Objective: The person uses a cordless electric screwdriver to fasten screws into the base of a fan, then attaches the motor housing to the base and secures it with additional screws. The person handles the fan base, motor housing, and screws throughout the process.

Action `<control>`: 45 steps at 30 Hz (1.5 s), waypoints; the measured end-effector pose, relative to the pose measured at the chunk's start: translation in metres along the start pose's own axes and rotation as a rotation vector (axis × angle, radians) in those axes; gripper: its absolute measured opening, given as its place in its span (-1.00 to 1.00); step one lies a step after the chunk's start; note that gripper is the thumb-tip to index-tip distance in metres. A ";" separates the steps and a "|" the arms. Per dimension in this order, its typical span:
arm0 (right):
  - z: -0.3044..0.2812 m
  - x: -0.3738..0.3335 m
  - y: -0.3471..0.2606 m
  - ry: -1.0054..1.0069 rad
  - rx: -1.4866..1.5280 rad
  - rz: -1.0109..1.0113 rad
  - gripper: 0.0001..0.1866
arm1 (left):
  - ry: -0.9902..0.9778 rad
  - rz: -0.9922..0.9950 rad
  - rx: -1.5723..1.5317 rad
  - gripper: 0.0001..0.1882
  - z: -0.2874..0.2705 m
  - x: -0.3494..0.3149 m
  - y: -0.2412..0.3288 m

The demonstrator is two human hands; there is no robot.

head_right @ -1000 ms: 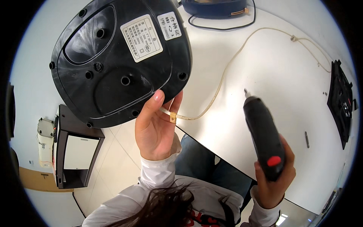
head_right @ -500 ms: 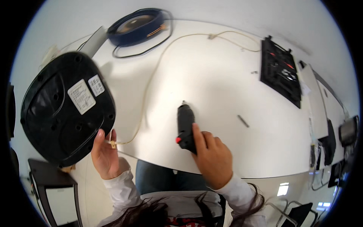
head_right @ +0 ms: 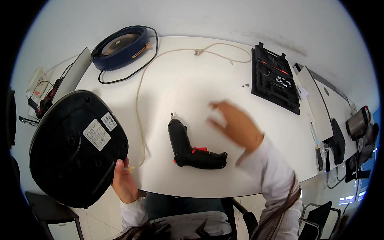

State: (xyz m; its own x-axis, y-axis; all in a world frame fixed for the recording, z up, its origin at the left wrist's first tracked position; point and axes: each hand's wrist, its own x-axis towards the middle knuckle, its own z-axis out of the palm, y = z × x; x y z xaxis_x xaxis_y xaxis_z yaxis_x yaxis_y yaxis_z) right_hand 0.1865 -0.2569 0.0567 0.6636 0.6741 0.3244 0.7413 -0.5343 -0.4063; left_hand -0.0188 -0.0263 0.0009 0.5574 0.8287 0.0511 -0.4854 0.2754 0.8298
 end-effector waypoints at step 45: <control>-0.030 0.146 0.117 0.521 -0.158 0.023 -0.89 | -0.195 -0.254 -0.128 -0.46 0.010 0.037 0.042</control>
State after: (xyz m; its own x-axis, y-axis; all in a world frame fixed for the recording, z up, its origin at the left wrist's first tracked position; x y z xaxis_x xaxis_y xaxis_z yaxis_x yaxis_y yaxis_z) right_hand 0.3735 -0.2365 0.0825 0.6123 0.3408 0.7134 0.7052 -0.6434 -0.2979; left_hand -0.0115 0.0111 0.0429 0.7836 0.6204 -0.0325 -0.3883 0.5301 0.7538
